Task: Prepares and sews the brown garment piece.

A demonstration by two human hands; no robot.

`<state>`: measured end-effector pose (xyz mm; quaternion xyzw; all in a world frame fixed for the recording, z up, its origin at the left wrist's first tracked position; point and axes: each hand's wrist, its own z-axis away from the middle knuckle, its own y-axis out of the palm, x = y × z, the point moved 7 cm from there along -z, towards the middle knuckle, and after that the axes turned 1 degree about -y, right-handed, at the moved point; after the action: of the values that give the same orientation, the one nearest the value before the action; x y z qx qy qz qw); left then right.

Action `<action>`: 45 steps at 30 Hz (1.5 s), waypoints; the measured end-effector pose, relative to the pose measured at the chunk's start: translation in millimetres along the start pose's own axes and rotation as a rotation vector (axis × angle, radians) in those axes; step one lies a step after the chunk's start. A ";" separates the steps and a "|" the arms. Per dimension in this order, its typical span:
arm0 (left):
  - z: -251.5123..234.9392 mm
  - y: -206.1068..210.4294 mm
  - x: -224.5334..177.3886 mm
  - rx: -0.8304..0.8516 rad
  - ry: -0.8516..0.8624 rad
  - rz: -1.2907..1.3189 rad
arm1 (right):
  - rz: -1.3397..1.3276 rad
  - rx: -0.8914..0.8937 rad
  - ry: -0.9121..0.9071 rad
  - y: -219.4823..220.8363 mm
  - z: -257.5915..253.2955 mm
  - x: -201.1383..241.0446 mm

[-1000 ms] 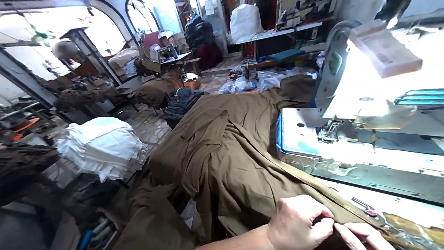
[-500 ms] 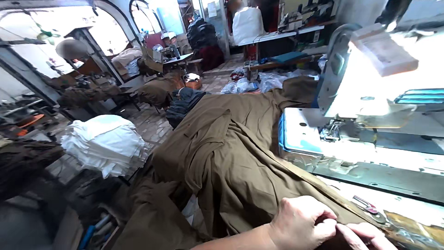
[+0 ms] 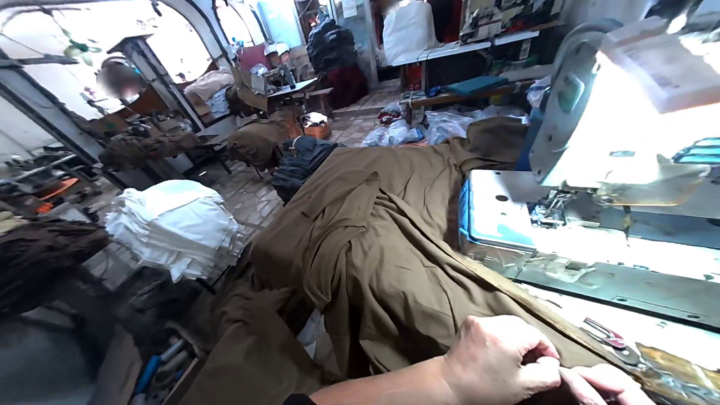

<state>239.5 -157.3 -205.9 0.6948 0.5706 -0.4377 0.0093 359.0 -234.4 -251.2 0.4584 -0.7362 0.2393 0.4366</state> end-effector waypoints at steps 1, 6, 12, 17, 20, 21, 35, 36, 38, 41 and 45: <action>-1.8 0.5 -0.8 0.005 0.015 -0.012 | 0.001 0.007 -0.003 0.1 -0.1 0.8; -6.7 5.5 -0.5 0.023 0.031 -0.003 | -0.043 0.015 0.013 -1.4 1.9 0.8; 0.9 -0.2 2.1 0.006 -0.055 0.069 | -0.043 -0.013 0.021 -3.2 -0.7 -2.8; -3.5 -1.0 -1.3 0.005 0.020 0.016 | 0.004 0.034 -0.045 1.1 -1.8 4.5; -5.2 0.5 -1.4 0.006 0.030 0.025 | -0.025 0.029 -0.023 1.0 0.4 5.8; -4.3 0.3 -0.3 0.003 0.019 0.036 | -0.041 0.024 -0.010 1.1 0.9 5.1; -0.9 2.3 -1.8 -0.013 0.025 0.043 | -0.071 0.006 -0.013 2.8 3.6 4.1; -0.3 3.4 -1.1 -0.014 0.016 0.055 | -0.071 0.002 -0.009 2.2 4.8 3.8; 2.7 2.8 0.7 -0.023 -0.014 0.082 | -0.089 -0.001 0.004 0.9 6.6 -0.2; 7.6 -7.7 6.1 -0.077 -0.094 0.134 | -0.190 -0.043 0.090 -1.6 7.0 -9.8; 13.8 -20.4 18.6 -0.099 -0.302 0.342 | -0.241 -0.031 0.218 4.0 5.5 -25.9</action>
<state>214.3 -142.6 -216.0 0.7067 0.4577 -0.5001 0.2025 358.3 -224.6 -276.0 0.5078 -0.6280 0.2220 0.5464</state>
